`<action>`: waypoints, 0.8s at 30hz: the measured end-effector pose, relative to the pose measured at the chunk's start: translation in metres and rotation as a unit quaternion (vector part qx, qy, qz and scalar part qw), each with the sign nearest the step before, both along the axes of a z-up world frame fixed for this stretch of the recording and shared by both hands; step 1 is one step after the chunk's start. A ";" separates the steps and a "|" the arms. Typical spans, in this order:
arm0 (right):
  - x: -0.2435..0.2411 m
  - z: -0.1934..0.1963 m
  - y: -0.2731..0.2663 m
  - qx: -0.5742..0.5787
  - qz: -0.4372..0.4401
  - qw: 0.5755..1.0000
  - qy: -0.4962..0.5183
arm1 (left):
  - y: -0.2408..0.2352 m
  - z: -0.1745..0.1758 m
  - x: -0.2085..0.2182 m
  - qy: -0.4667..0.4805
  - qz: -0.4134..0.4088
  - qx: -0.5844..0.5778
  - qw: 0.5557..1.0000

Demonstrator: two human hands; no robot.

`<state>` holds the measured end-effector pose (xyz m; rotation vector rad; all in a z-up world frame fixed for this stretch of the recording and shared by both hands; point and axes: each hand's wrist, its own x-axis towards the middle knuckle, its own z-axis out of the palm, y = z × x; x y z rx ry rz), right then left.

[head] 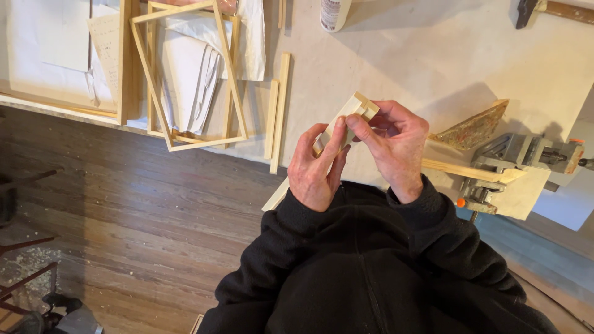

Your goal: Assembling wooden art frames using glue, clamps, and a hammer.

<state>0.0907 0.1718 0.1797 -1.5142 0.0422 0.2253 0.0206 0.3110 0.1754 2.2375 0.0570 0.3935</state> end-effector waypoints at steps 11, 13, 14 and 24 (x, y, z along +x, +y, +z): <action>0.001 0.000 0.003 0.008 0.002 1.000 0.008 | 0.002 -0.002 0.000 -0.021 0.012 -0.004 1.000; 0.001 0.002 0.004 0.013 0.004 1.000 0.016 | 0.002 -0.003 -0.001 -0.001 0.014 -0.009 1.000; 0.000 0.002 0.004 0.012 0.004 1.000 0.017 | 0.002 -0.003 -0.002 -0.001 0.014 -0.009 1.000; 0.001 0.000 0.007 0.015 0.007 1.000 0.020 | 0.004 -0.006 -0.001 -0.008 0.012 -0.018 1.000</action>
